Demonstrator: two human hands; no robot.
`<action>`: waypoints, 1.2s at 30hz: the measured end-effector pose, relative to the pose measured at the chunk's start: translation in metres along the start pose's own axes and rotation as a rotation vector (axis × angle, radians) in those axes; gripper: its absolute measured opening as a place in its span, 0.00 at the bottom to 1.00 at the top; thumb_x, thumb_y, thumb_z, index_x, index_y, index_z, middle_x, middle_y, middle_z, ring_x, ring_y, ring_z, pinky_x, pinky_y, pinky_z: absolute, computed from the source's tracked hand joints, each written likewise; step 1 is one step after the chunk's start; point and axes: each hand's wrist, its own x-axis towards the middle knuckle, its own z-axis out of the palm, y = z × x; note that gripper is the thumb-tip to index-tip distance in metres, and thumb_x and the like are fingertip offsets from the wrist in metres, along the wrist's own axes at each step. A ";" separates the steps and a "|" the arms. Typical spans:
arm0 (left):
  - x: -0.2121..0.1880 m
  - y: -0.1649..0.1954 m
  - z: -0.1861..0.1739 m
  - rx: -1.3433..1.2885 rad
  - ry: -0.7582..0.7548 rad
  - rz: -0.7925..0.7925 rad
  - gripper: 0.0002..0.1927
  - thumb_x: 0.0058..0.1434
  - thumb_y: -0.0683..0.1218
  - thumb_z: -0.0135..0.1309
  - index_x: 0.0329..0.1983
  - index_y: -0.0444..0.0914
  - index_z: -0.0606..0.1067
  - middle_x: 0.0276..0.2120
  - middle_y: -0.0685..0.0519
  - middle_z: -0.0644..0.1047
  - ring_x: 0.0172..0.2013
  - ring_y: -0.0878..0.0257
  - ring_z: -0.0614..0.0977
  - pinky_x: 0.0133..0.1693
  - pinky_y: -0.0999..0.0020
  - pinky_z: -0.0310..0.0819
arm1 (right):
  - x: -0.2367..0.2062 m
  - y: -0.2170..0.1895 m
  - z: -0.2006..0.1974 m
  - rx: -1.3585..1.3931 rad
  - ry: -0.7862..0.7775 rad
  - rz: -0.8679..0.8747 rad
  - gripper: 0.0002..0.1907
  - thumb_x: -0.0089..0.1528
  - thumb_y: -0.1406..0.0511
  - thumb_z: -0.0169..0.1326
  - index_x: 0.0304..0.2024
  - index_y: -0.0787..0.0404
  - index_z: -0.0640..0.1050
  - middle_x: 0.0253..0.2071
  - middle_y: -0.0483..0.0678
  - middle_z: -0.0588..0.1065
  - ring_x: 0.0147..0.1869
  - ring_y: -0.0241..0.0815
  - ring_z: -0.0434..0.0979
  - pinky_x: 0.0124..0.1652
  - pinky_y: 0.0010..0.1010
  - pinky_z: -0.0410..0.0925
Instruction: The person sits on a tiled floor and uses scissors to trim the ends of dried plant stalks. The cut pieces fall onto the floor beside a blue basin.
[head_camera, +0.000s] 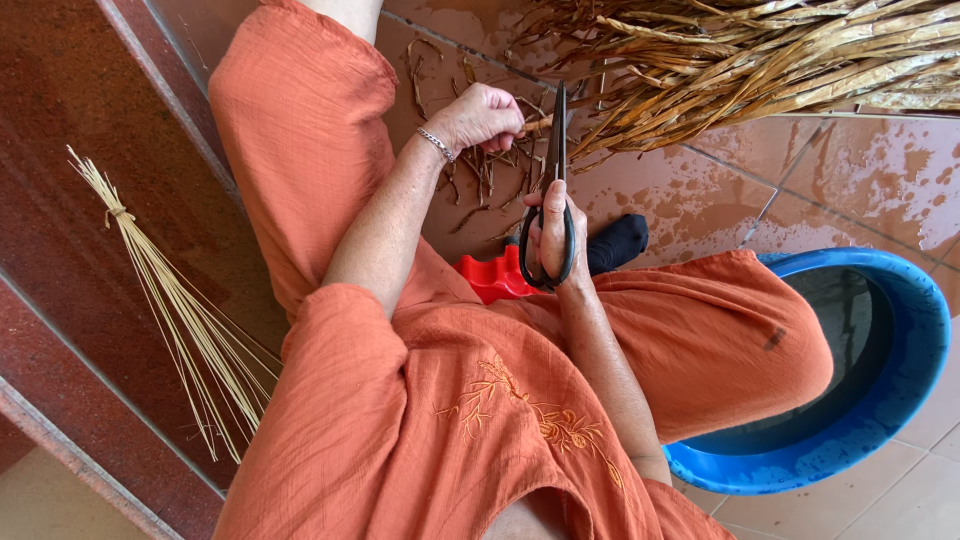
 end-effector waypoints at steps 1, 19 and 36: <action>0.001 -0.004 0.000 0.196 0.060 0.089 0.06 0.59 0.44 0.60 0.35 0.37 0.81 0.25 0.55 0.81 0.25 0.68 0.80 0.30 0.70 0.75 | 0.001 -0.002 0.000 0.034 -0.006 0.022 0.40 0.70 0.39 0.34 0.44 0.69 0.77 0.16 0.41 0.64 0.15 0.30 0.60 0.18 0.24 0.56; 0.075 0.067 0.077 0.859 0.867 0.976 0.23 0.51 0.50 0.71 0.47 0.41 0.76 0.45 0.53 0.71 0.45 0.60 0.73 0.38 0.63 0.71 | -0.015 -0.023 -0.011 0.391 0.193 0.115 0.41 0.69 0.38 0.33 0.49 0.71 0.73 0.18 0.42 0.64 0.17 0.31 0.58 0.20 0.24 0.55; 0.031 0.020 0.116 0.879 0.469 1.028 0.09 0.57 0.44 0.61 0.41 0.42 0.76 0.38 0.55 0.76 0.44 0.60 0.77 0.45 0.60 0.73 | -0.010 -0.038 -0.027 0.623 0.085 0.004 0.41 0.71 0.38 0.34 0.52 0.71 0.73 0.21 0.43 0.63 0.20 0.33 0.57 0.23 0.24 0.55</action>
